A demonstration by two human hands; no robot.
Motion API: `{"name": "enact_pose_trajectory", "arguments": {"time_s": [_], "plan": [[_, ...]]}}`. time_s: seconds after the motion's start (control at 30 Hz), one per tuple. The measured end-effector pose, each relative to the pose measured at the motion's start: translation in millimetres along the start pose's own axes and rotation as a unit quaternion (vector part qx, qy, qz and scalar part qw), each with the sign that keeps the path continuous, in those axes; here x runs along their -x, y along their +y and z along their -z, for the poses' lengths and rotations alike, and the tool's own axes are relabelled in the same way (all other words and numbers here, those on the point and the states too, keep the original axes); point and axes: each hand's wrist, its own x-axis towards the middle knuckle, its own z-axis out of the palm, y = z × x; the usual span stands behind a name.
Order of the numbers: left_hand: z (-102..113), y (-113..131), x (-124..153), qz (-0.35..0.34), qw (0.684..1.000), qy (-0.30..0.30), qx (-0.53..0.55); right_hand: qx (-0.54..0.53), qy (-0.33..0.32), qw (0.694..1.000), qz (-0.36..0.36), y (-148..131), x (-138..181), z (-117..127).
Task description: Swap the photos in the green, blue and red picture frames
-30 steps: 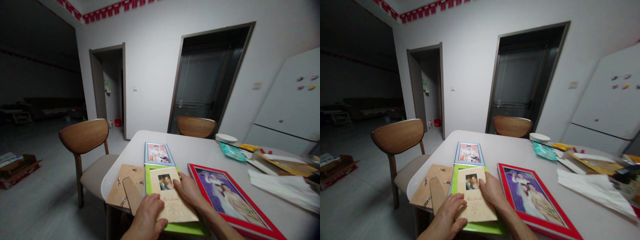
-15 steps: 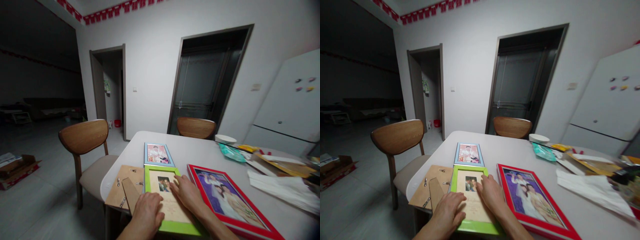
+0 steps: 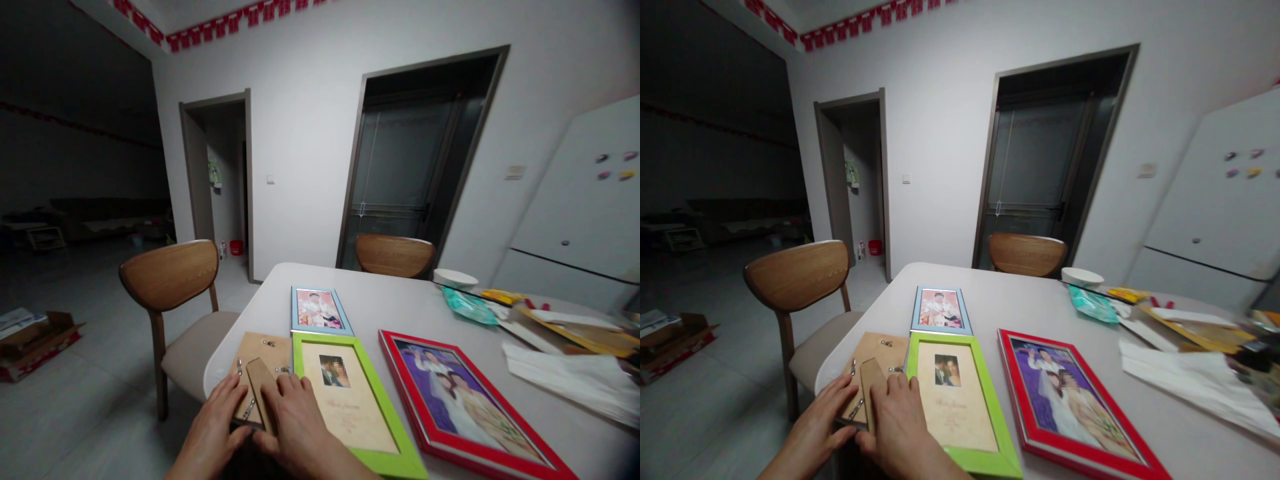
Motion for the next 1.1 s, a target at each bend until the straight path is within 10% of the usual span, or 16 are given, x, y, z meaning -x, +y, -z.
{"name": "enact_pose_trajectory", "arguments": {"time_s": [0.3,0.63,1.1], "plan": [[11.8,30.7,-4.4,-0.107,0.988,0.099,0.044,-0.114,0.064,0.991,0.022,13.7,17.7,41.8],[-19.7,116.9,-9.2,-0.133,0.980,-0.092,0.112,-0.064,0.002,0.991,-0.115,86.6,88.5,73.6],[-29.4,111.9,-13.6,-0.136,0.978,-0.124,0.098,0.059,-0.004,0.994,-0.092,95.8,73.6,47.7]]}}
